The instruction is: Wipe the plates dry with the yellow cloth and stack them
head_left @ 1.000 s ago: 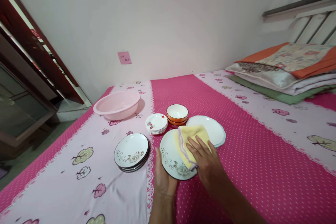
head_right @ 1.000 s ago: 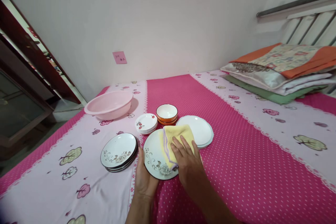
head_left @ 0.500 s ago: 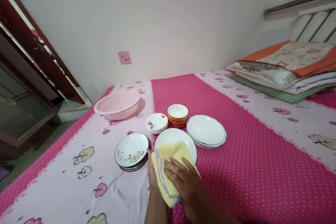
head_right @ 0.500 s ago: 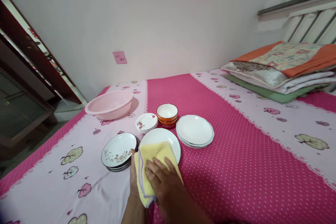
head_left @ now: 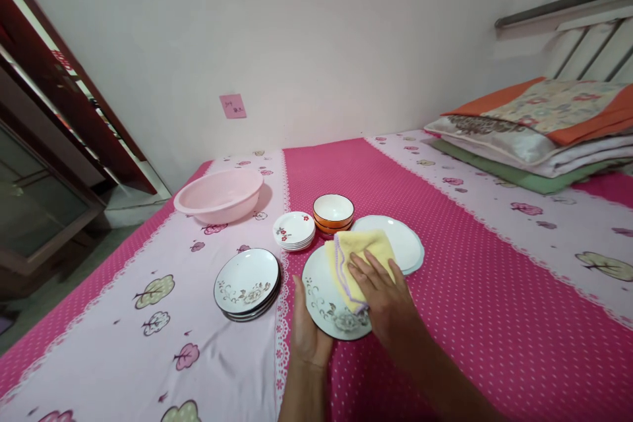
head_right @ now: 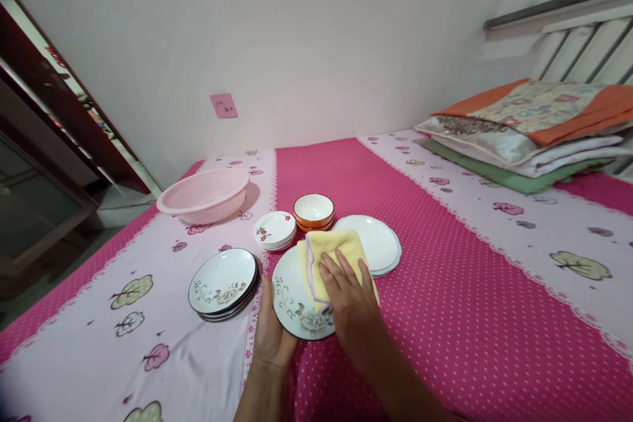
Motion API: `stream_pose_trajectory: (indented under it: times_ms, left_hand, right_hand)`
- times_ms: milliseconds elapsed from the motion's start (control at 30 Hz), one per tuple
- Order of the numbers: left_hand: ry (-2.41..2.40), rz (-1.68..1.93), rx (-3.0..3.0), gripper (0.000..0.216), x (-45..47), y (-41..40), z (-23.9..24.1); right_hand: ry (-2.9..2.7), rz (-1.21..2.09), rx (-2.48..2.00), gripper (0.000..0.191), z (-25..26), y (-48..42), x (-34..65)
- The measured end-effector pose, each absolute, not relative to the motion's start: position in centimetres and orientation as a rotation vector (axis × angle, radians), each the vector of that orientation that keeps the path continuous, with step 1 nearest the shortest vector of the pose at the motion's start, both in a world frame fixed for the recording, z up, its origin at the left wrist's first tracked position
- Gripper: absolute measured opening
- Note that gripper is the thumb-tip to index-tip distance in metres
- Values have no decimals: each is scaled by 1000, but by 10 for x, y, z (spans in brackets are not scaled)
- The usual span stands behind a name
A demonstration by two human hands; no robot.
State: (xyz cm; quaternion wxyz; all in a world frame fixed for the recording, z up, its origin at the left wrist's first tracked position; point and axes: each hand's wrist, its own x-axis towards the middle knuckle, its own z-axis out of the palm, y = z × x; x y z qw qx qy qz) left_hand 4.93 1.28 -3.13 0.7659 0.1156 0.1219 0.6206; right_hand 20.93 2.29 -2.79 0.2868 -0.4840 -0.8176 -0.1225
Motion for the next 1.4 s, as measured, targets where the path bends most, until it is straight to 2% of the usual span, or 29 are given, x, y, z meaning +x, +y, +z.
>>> stream_pose_trajectory:
  times_ms: [133,300,367,533,600,767,867,933,1033,1133,1200,1300,1400]
  left_hand:
    - [412,1493,119,65,33,13,-26]
    - [517,1597,69,62,16,14,-28]
    - [460,1529,118,66,11,14,-30]
    - [327,1106,223,91,7,6,-24]
    - [323,1078,202,93,11,3,-19]
    - [329,1153,162,77,26,5,-16]
    - [324,1234,186,57,36,8,-26]
    - [301,1267,220,52,41,10,-34]
    - [262,1266,282,56,44,13,-41]
    - [277,1281,280,59,37,15,-42]
    - [315,1331,245,57,29,16,-41]
    - [360,1409,201,55,15,16,-41]
    - [372,1406,198,62,8,16,-40]
  right_hand:
    - [-2299,-195,-1291,61,-29,12,211]
    - [-2444,35,-1150,73,-17,-11,195]
    - [-2494,126,-1067,75,-12,-19,186]
    - [-2583,262,-848,81,-10,-26,171]
    - [-2584,291,-843,82,-11,-25,172]
    - [-2507,246,-885,84,-18,-9,179]
    - [-2415,39,-908,71,-27,6,184]
    - [-2358,-95,-958,63,-33,15,189]
    - [-2282,-180,-1128,60,-36,20,200]
    - [-2287,-133,-1236,61,-35,16,209]
    - [-2362,-46,-1212,62,-31,9,211]
    - [-2480,86,-1088,74,-26,-4,204]
    - [-2506,91,-982,79,-23,-13,189]
